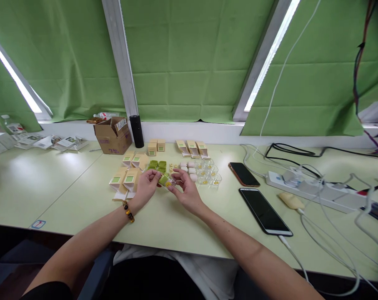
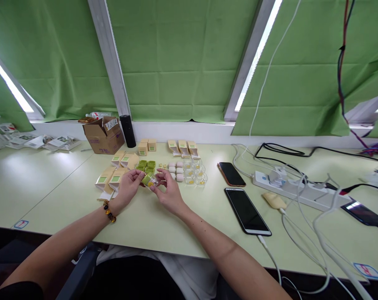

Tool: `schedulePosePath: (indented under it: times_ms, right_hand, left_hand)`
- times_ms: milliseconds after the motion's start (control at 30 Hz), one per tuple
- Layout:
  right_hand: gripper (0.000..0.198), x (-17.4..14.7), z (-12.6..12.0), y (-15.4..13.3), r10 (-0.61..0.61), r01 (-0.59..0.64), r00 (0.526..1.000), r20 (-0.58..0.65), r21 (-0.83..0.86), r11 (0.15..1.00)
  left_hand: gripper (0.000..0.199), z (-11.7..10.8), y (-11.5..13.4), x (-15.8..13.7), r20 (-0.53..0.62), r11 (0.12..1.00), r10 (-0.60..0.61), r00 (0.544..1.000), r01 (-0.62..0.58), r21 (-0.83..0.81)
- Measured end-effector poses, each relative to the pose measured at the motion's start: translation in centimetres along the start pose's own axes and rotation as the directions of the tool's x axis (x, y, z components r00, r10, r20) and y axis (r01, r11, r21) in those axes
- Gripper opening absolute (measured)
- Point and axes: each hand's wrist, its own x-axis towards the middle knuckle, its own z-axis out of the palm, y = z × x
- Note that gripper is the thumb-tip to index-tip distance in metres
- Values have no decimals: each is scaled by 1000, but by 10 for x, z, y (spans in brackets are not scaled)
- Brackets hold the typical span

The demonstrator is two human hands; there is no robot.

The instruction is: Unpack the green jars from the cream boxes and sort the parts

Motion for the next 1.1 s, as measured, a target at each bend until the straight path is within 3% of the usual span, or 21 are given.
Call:
schedulePosePath:
  times_ms: [200,467,633,800,967,1100]
  right_hand:
    - [62,1,-2,3,0,3,1000,-31,98,995]
    - [64,2,-3,1,-76,90,994,-79,190,978]
    - [57,-5,-1,-2,-247,250,965,-91,29,968]
    - [55,-12,-3,-1,-449,437,894,-15,-201,877]
    - [57,-12,-6,-2,-476,452,879,8,-331,829]
    - [57,-9,-8,-2,-522,462,852,-44,-406,788]
  left_hand:
    - [50,-8,-5,10,-75,984,-77,994,63,-170]
    - [49,-9,-7,12,-71,936,-165,984,133,-327]
    - [48,-9,-6,12,-76,932,-170,982,135,-338]
    - [49,-10,-6,12,-87,934,-158,984,121,-336]
    - [46,-10,-6,12,-75,940,-140,987,108,-323]
    - [49,-10,-7,12,-76,939,-138,988,106,-326]
